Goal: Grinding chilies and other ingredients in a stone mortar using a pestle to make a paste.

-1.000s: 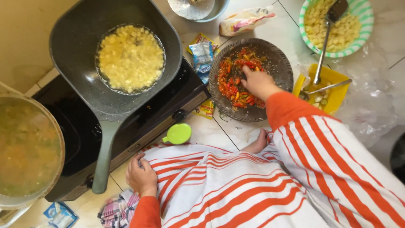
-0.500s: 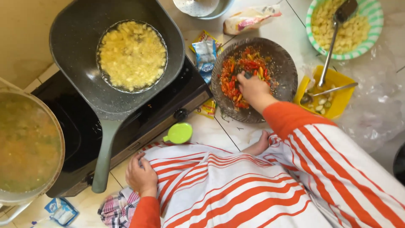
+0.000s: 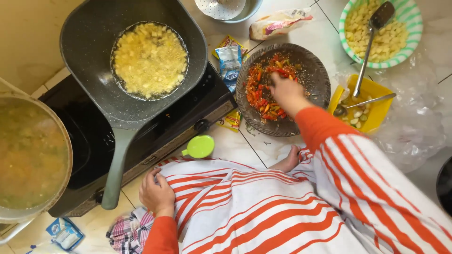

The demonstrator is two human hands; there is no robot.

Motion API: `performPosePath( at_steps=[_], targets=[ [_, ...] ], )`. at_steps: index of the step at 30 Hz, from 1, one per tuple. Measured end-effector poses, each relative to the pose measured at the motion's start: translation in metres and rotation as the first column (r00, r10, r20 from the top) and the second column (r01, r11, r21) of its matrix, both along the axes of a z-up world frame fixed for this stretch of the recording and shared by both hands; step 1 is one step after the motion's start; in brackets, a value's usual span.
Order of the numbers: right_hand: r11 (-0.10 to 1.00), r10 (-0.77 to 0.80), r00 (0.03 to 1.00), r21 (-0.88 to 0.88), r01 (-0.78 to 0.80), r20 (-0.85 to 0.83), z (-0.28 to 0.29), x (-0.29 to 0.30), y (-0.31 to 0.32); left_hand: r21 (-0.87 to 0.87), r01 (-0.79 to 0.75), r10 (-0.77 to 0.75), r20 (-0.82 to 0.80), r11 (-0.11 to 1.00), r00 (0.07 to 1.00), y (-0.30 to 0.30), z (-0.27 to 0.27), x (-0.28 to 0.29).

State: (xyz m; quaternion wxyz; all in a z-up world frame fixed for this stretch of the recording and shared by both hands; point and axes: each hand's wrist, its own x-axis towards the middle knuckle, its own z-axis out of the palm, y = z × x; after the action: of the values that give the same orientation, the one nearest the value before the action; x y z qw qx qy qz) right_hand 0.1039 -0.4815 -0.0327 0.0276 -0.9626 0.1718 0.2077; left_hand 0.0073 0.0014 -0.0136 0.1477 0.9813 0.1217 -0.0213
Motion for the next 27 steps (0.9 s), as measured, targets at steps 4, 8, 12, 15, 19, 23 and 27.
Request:
performPosePath(
  at_steps=[4,8,12,15,19,23,27],
  targets=[
    [0.893,-0.156,0.965,0.386,0.229,-0.211,0.007,0.044,-0.051,0.024,0.018,-0.018,0.011,1.000,1.000,0.005,-0.006,-0.002],
    [0.890,-0.081,0.986,0.435,0.138,-0.149,0.034,0.003,0.004,0.026,0.000,0.001,-0.036,1.000,0.999,0.002,0.003,-0.004],
    [0.985,0.042,0.972,0.154,-0.079,0.231,-0.049,-0.053,0.004,-0.009,0.026,-0.027,-0.014,1.000,1.000,0.003,-0.001,-0.006],
    [0.989,-0.034,0.983,0.150,0.007,0.178,-0.060,-0.024,-0.010,0.017,0.002,-0.002,-0.036,1.000,0.999,0.002,-0.003,0.004],
    [0.974,-0.125,0.992,0.192,0.121,0.009,-0.030,0.022,-0.031,-0.015,0.005,-0.005,-0.028,1.000,1.000,-0.002,0.003,-0.005],
    [0.792,-0.201,0.970,0.559,0.244,-0.139,-0.005,0.000,-0.026,0.017,0.005,-0.006,0.020,1.000,1.000,0.001,0.007,-0.006],
    [0.973,-0.021,0.985,0.229,-0.020,0.172,-0.042,-0.041,0.016,0.013,0.009,-0.009,-0.008,1.000,1.000,0.001,0.006,-0.003]
  ],
)
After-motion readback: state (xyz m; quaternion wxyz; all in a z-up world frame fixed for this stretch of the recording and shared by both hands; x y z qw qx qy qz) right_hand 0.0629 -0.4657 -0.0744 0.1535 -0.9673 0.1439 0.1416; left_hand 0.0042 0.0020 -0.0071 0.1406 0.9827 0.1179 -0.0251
